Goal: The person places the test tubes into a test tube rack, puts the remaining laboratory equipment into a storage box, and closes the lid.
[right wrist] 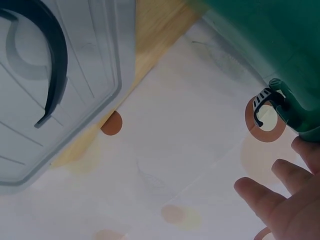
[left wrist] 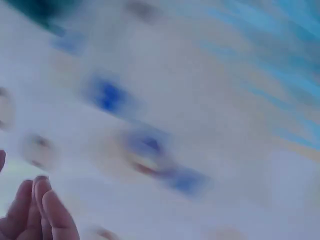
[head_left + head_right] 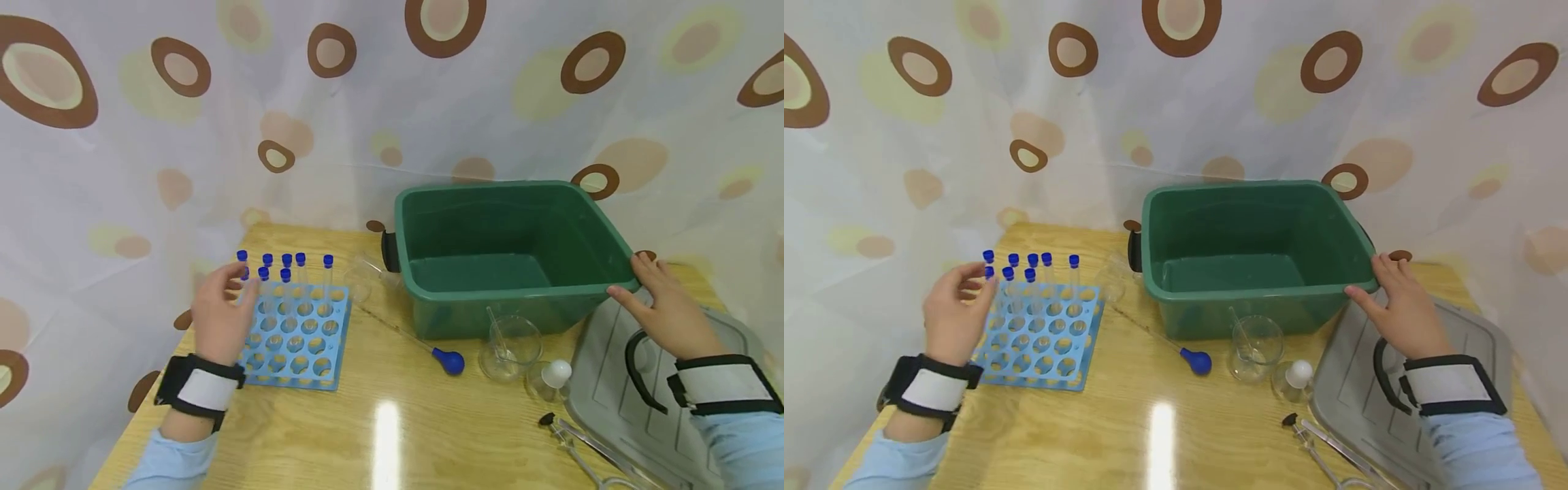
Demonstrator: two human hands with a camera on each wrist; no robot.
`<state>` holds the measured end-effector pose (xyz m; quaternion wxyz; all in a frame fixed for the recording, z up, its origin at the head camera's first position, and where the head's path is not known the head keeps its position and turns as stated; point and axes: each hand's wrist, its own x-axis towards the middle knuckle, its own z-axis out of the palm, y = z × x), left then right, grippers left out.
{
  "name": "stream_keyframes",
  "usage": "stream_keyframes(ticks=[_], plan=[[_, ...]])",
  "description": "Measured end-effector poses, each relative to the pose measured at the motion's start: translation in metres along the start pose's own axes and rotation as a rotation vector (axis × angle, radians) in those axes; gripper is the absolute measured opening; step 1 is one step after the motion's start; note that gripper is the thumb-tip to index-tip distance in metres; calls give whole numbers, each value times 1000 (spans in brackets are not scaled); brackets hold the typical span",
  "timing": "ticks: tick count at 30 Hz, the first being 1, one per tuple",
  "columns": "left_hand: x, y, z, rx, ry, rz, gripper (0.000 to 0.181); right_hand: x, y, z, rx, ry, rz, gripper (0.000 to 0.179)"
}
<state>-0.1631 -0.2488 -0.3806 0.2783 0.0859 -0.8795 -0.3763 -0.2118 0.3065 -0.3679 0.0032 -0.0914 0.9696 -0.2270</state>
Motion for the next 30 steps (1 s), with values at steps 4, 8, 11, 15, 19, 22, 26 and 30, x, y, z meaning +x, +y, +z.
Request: stream_keyframes(ticks=[4,8,11,15,19,22,26,30], plan=[[-8,81,39,-93,-290,186,50,4,0,0,22,24,0,73],[-12,112,85,-5,-577,195,80,13,-8,9,29,25,7,75],[-14,110,103,34,-595,174,84,19,-16,17,28,23,4,77],[-15,101,106,11,-546,162,77,20,-25,24,25,60,-15,77],[-17,98,104,-32,-565,159,77,12,-30,27,7,98,-13,76],[-18,96,99,-30,-577,163,77,5,-35,29,-13,129,-13,76],[-21,93,91,-11,-570,181,77,-6,-41,34,-36,179,-35,75],[-24,89,85,-6,-549,209,77,-14,-45,36,-47,197,-49,74]])
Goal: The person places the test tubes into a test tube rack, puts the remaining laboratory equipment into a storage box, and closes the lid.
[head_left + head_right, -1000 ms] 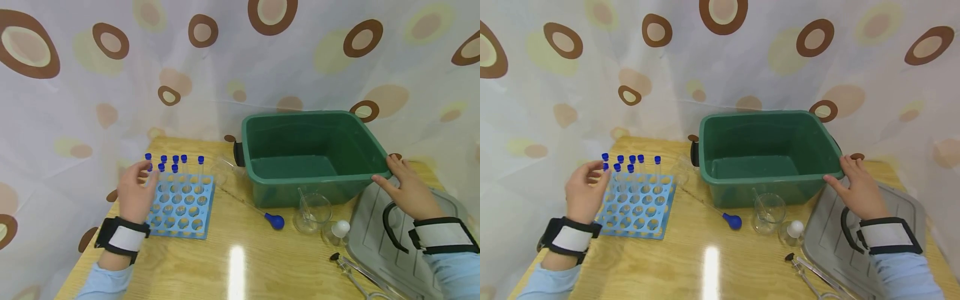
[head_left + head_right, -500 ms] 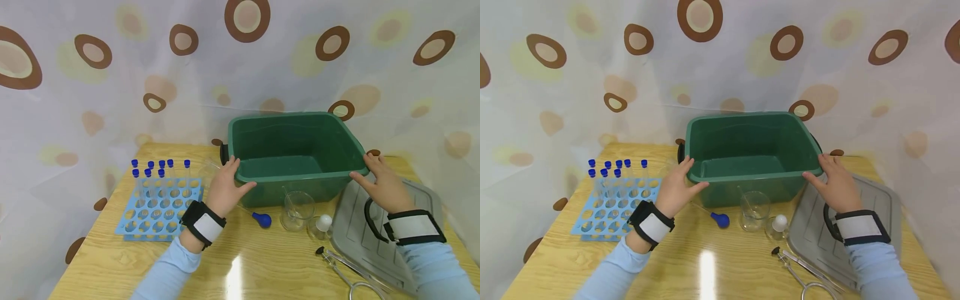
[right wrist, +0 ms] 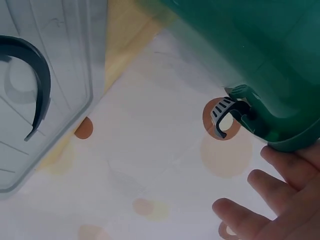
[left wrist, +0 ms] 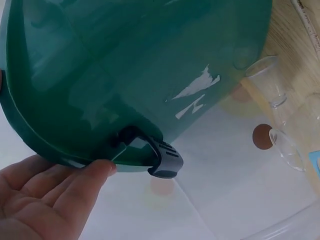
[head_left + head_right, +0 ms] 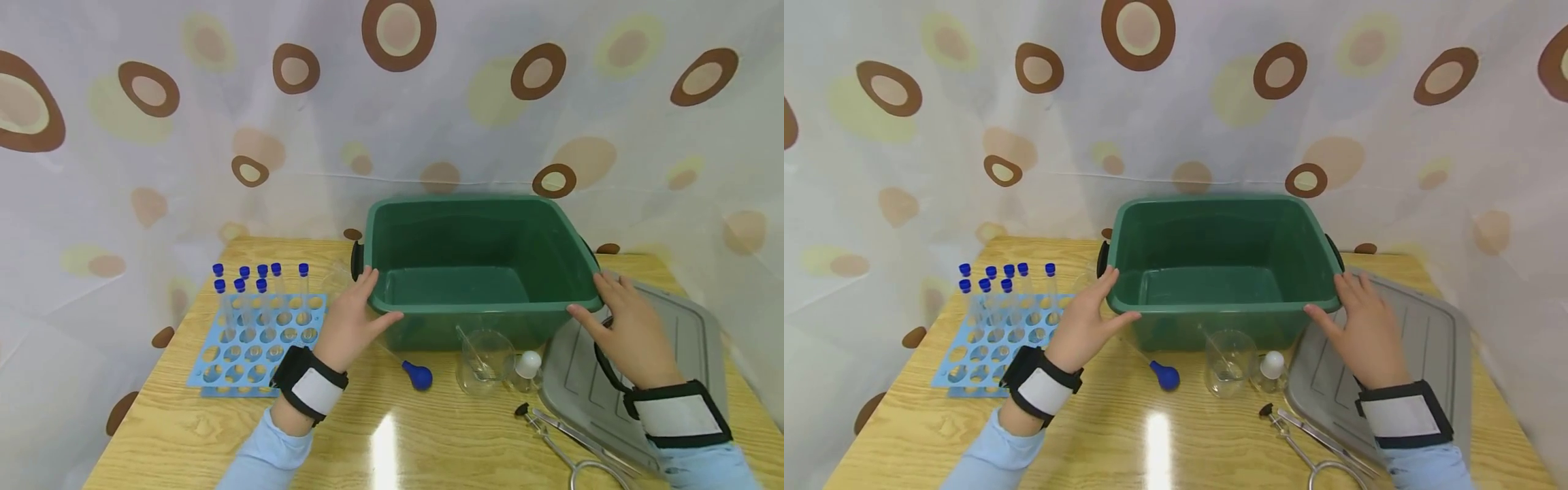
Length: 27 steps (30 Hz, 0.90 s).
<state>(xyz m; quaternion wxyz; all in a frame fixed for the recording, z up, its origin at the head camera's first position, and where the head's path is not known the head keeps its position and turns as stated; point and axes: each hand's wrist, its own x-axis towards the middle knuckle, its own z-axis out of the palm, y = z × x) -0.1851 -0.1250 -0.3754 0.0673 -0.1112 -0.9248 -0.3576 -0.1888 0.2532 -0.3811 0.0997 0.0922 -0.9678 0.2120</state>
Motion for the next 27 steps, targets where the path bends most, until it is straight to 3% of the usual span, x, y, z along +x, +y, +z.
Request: stream_keyframes(ticks=[7,12,16,19,23,27], plan=[[-11,-2,-3,5,19,22,77,-13,-4,1,0,-6,19,73],[-18,-5,-7,-11,6,-2,78,-21,-10,4,-5,27,31,73],[-21,-10,-7,-42,44,-6,78,-27,-15,5,-26,49,42,74],[-23,-16,-2,-101,94,12,78,-29,-17,6,-35,59,46,73],[-23,-26,12,-242,156,45,76,-31,-18,7,-16,69,49,72],[-23,-33,26,-333,184,55,79,-33,-18,6,0,72,48,72]])
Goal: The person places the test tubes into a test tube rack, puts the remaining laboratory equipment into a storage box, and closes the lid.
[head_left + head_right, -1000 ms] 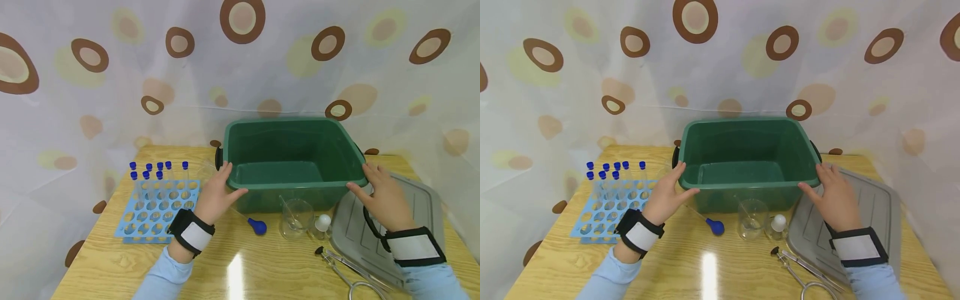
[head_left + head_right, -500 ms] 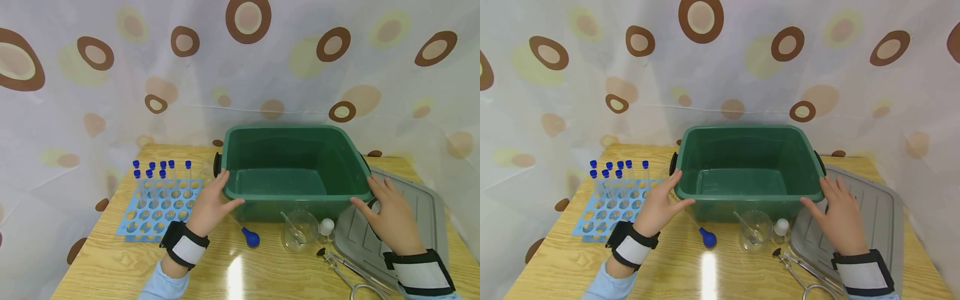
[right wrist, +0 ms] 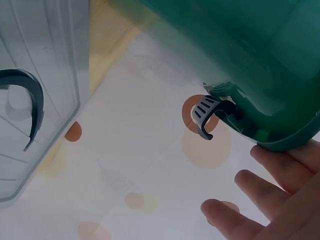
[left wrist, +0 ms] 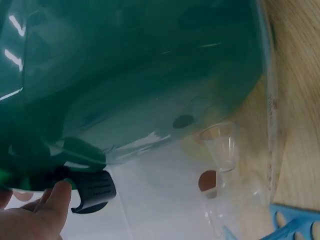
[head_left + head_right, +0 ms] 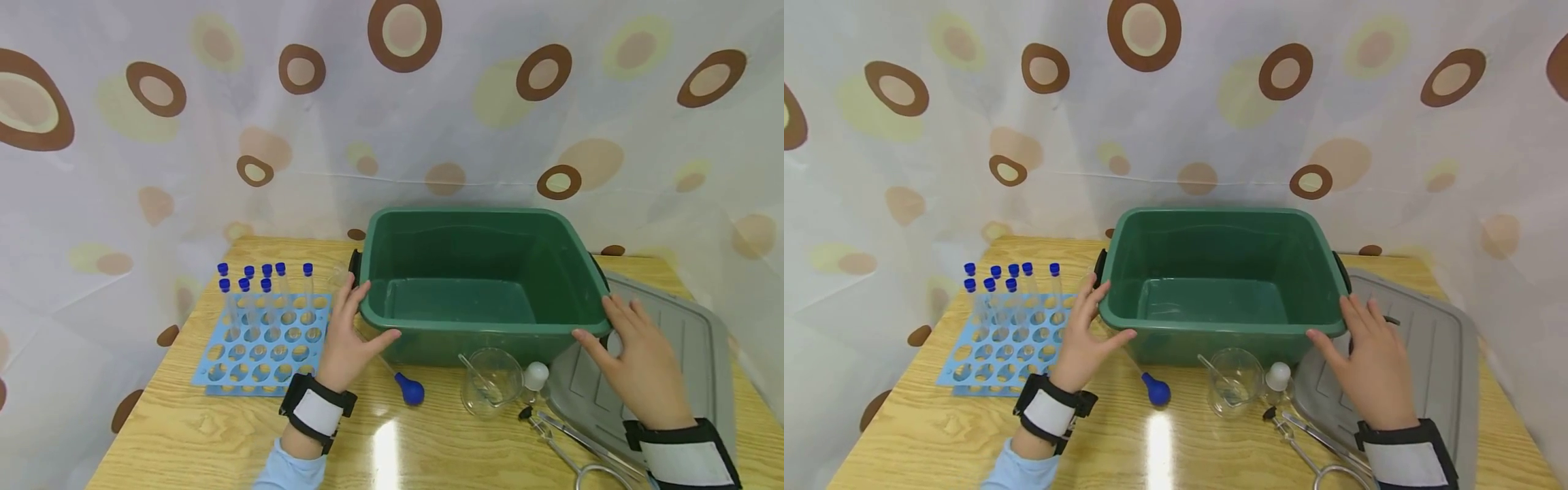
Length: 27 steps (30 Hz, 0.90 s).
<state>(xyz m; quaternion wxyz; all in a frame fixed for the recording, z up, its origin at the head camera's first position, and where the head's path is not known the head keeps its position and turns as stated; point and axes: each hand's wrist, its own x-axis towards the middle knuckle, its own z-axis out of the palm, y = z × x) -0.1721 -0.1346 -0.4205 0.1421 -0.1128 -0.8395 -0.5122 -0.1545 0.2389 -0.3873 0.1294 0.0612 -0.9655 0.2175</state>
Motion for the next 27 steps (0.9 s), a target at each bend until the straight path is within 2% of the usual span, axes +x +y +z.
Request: stream_keyframes(ticks=[3,5,8,9,12,16,19,24,27], plan=[[-2,-4,6,-56,4,-7,78,-5,-7,-1,22,38,14,74],[-3,-5,9,-106,3,-7,74,-14,-20,-2,46,124,8,70],[-5,-7,11,-173,-7,-8,69,-34,-47,4,47,241,-52,63],[-4,-8,11,-191,-13,-5,68,-40,-55,9,27,253,-80,63],[-2,-9,10,-224,-29,-1,68,-53,-72,30,-75,197,-152,71],[0,-11,9,-229,-30,-1,69,-57,-81,62,-219,124,-199,86],[2,-12,10,-235,-41,-20,75,-53,-79,78,-268,158,-213,92],[2,-13,9,-207,-57,-83,95,-44,-77,90,-287,236,-217,106],[3,-11,6,-139,-57,-110,104,-41,-79,92,-298,223,-219,99]])
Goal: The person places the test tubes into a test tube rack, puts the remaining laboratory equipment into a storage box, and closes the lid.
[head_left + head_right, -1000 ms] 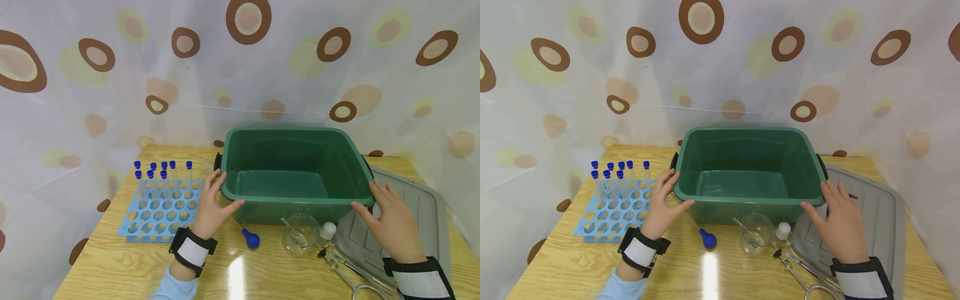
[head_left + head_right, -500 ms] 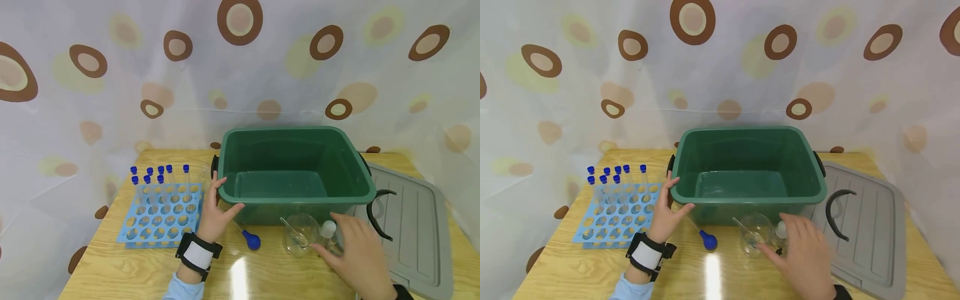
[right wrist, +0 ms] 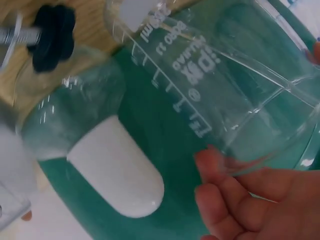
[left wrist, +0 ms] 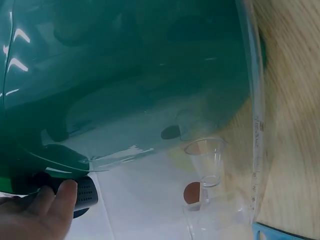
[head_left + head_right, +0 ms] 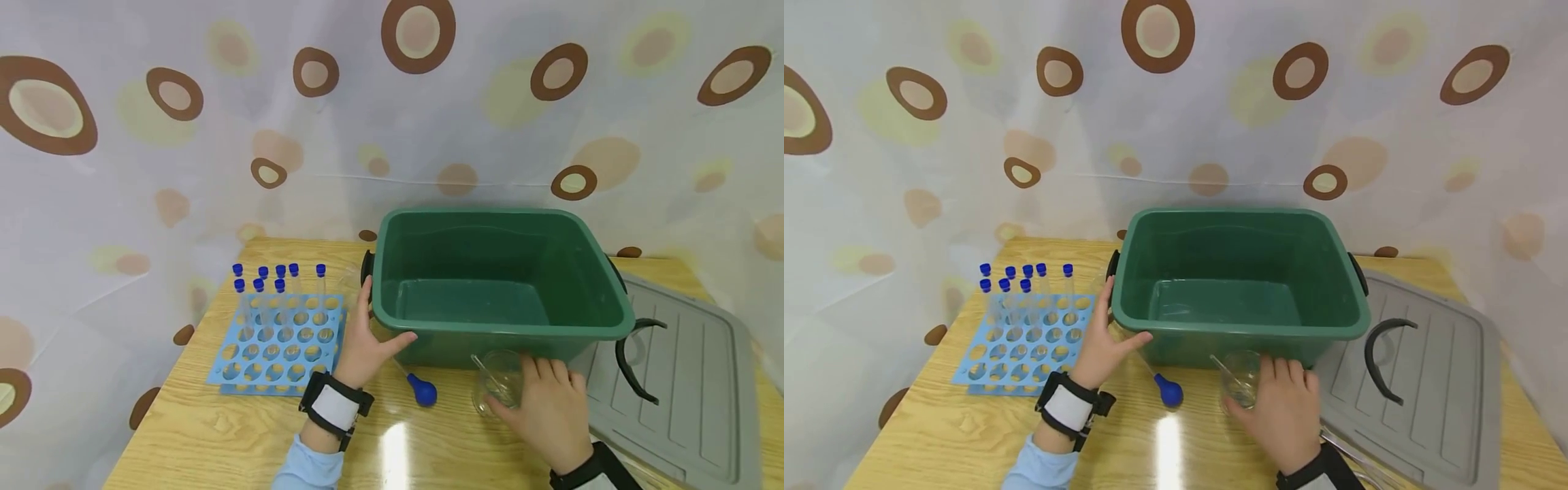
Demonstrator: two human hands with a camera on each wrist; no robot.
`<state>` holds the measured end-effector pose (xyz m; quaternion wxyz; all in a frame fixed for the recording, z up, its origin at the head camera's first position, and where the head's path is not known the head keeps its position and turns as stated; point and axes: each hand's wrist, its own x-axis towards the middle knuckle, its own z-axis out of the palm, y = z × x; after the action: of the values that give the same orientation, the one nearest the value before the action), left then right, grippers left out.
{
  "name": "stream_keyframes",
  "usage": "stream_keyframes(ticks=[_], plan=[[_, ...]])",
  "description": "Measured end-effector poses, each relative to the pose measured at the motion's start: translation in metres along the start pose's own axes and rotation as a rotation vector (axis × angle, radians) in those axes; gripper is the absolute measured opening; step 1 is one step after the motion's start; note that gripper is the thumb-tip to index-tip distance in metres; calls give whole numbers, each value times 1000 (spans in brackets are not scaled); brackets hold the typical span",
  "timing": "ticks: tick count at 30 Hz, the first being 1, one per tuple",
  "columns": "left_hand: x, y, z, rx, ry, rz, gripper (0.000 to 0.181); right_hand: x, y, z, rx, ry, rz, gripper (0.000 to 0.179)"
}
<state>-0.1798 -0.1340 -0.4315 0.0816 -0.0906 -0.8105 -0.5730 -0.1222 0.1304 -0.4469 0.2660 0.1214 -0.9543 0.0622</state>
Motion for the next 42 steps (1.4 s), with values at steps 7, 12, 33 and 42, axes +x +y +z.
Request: stream_keyframes(ticks=[7,12,33,42], plan=[[4,4,-1,85,0,-26,112,5,-12,-27,34,-253,14,78],[5,0,-3,90,-1,-3,113,23,-16,-72,104,-399,-72,76],[6,-2,3,101,8,-31,110,191,-19,-145,211,-393,-236,71],[3,-6,1,92,11,-36,111,231,-29,-59,305,-676,-184,74]])
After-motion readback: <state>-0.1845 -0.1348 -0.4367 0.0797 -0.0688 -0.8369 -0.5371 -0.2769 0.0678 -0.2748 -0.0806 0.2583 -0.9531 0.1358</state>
